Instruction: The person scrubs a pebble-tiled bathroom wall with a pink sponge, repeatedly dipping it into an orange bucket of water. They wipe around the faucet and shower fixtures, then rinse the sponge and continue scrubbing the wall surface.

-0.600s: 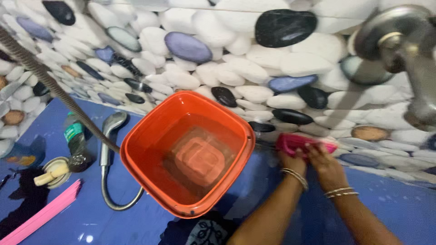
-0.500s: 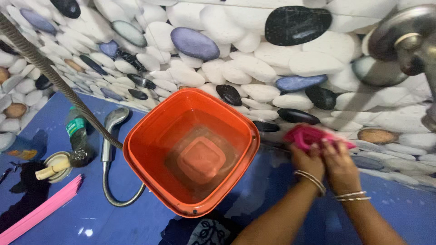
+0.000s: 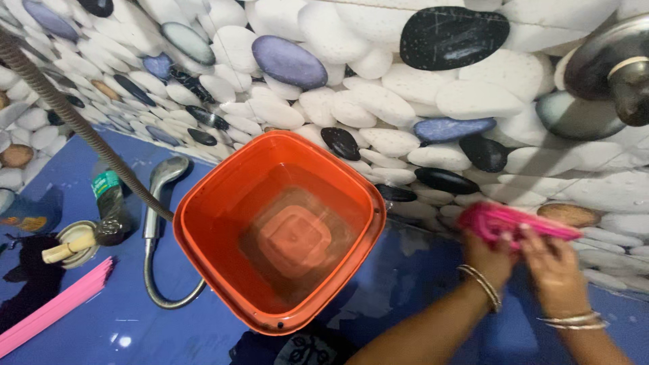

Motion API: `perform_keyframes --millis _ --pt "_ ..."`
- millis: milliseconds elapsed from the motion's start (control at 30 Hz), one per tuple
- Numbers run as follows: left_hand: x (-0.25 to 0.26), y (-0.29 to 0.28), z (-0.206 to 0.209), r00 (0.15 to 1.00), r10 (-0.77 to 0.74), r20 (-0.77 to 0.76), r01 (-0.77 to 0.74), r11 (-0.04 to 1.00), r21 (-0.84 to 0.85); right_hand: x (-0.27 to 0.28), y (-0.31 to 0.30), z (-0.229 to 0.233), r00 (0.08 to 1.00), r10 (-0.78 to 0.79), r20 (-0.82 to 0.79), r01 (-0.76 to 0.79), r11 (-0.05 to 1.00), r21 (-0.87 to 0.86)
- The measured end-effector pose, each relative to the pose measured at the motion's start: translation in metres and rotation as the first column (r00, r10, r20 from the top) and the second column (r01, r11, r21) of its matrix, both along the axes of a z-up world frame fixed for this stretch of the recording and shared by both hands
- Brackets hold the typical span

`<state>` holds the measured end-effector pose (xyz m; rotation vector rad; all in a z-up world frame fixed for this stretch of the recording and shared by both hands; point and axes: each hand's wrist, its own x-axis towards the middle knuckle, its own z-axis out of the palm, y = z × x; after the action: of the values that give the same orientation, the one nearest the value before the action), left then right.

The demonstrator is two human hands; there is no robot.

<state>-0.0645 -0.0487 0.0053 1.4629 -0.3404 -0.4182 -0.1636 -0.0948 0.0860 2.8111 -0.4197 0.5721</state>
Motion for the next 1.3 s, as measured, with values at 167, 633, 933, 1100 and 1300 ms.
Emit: perform_keyframes --millis 167,633,933,1100,1300 --pt "-0.008 0.015 0.004 0.669 -0.329 -0.667 0.054 0.916 -0.397 -0.022 -0.026 -0.038 0.987 0.016 -0.158 0.011 0.985 0.172" --pt "0.18 0.038 -0.091 0.716 0.408 -0.566 -0.538 0.84 -0.074 0.224 0.08 -0.018 0.871 0.491 0.014 -0.434 0.757 0.488" --pt "0.048 0.048 -0.026 0.928 0.107 -0.356 -0.116 0.993 -0.006 0.063 0.006 -0.075 0.96 -0.019 -0.28 0.15 0.878 0.455" --pt "0.007 0.048 0.09 0.994 0.1 -0.037 -0.105 0.983 -0.149 0.02 0.029 0.004 0.969 -0.061 0.239 -0.026 0.939 0.344" --pt "0.01 0.044 0.099 0.978 -0.013 0.207 0.029 0.997 -0.077 0.034 0.035 0.001 0.882 -0.203 0.426 -0.01 0.895 0.447"
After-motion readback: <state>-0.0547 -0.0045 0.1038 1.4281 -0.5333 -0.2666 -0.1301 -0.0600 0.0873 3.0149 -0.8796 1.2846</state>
